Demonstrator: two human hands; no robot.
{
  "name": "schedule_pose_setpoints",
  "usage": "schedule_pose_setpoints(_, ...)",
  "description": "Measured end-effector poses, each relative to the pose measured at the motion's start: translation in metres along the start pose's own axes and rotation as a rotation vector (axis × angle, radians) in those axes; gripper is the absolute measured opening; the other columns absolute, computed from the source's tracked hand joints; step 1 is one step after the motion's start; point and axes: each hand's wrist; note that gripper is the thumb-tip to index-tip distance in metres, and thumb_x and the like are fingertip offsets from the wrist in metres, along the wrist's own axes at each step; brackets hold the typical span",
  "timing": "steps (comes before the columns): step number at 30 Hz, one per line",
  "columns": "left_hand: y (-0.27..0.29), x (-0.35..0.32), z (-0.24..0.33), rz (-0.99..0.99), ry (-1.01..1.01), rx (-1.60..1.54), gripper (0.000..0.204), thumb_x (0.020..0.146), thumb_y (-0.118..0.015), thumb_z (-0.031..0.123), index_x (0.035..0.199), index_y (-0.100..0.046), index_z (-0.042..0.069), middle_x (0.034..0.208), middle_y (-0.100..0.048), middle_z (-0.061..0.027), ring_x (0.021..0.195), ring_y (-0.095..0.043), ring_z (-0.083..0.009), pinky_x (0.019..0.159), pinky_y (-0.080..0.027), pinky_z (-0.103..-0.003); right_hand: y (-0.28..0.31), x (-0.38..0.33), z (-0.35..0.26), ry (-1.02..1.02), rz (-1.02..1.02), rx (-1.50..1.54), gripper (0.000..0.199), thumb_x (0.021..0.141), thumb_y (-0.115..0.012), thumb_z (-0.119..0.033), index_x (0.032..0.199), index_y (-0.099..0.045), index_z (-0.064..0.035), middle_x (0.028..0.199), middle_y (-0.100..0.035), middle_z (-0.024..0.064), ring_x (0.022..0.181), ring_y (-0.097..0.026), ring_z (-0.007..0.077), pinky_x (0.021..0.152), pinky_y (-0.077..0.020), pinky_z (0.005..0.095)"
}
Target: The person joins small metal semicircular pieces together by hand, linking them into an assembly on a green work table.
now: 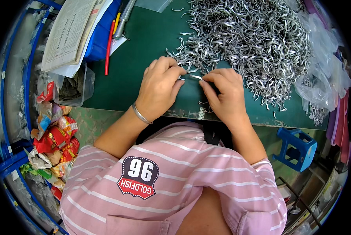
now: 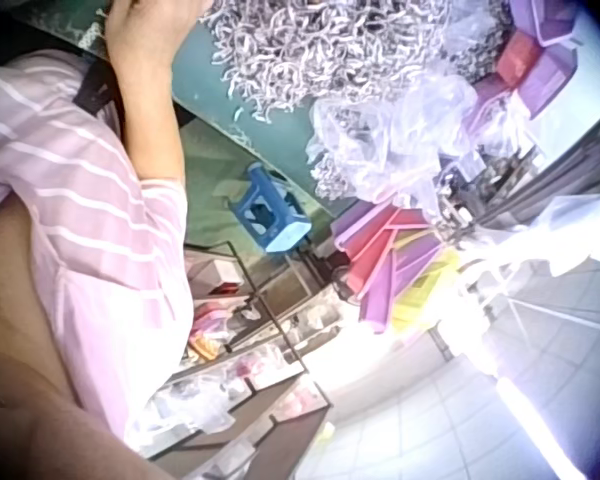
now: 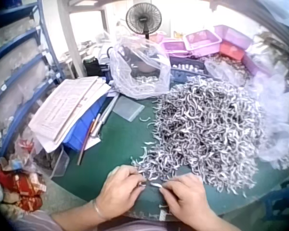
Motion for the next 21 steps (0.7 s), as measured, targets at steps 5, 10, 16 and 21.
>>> schedule_pose_setpoints(5,0.002,0.002,0.006,0.012,0.108,-0.232,0.028,0.070,-0.078,0.001,0.095,-0.066,0.001,0.093,-0.060,-0.0100,0.081,-0.060,-0.0204,0.070,-0.049,-0.029,0.003,-0.004,0.006,0.096,0.042,0.105,0.015,0.072,-0.075,-0.005,0.085,-0.067,-0.0077,0.082,-0.067,0.0029,0.076,-0.060,0.0227,0.073,-0.0407,0.0349)
schedule_pose_setpoints(10,-0.001,0.001,0.009,-0.014,0.183,-0.528,0.017,0.075,-0.076,0.000,0.090,-0.068,-0.001,0.087,-0.065,-0.0087,0.075,-0.062,-0.0133,0.066,-0.050,-0.024,0.000,-0.003,0.008,0.185,0.081,0.179,0.020,0.070,-0.076,0.001,0.086,-0.066,-0.0058,0.083,-0.067,0.0054,0.078,-0.062,0.0235,0.071,-0.0461,0.0336)
schedule_pose_setpoints(16,-0.013,-0.007,0.005,0.043,0.234,-0.615,0.022,0.078,-0.075,-0.003,0.098,-0.064,-0.003,0.090,-0.066,-0.0089,0.080,-0.064,-0.0125,0.070,-0.052,-0.024,-0.003,-0.010,0.005,0.010,0.083,0.454,0.031,0.073,-0.072,0.008,0.099,-0.061,-0.0033,0.085,-0.068,0.0071,0.079,-0.064,0.0227,0.070,-0.0511,0.0309)
schedule_pose_setpoints(21,-0.011,-0.006,0.008,0.059,0.163,-0.534,0.025,0.077,-0.075,-0.004,0.099,-0.063,-0.003,0.091,-0.066,-0.0090,0.080,-0.064,-0.0128,0.071,-0.052,-0.023,-0.005,-0.013,0.006,-0.024,0.085,0.465,0.037,0.073,-0.073,0.006,0.105,-0.059,-0.0031,0.085,-0.069,0.0071,0.079,-0.064,0.0220,0.070,-0.0504,0.0305)
Point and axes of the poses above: each hand's wrist, its own x-axis towards the middle knuckle, its own y-axis out of the back of the hand, z = x × y
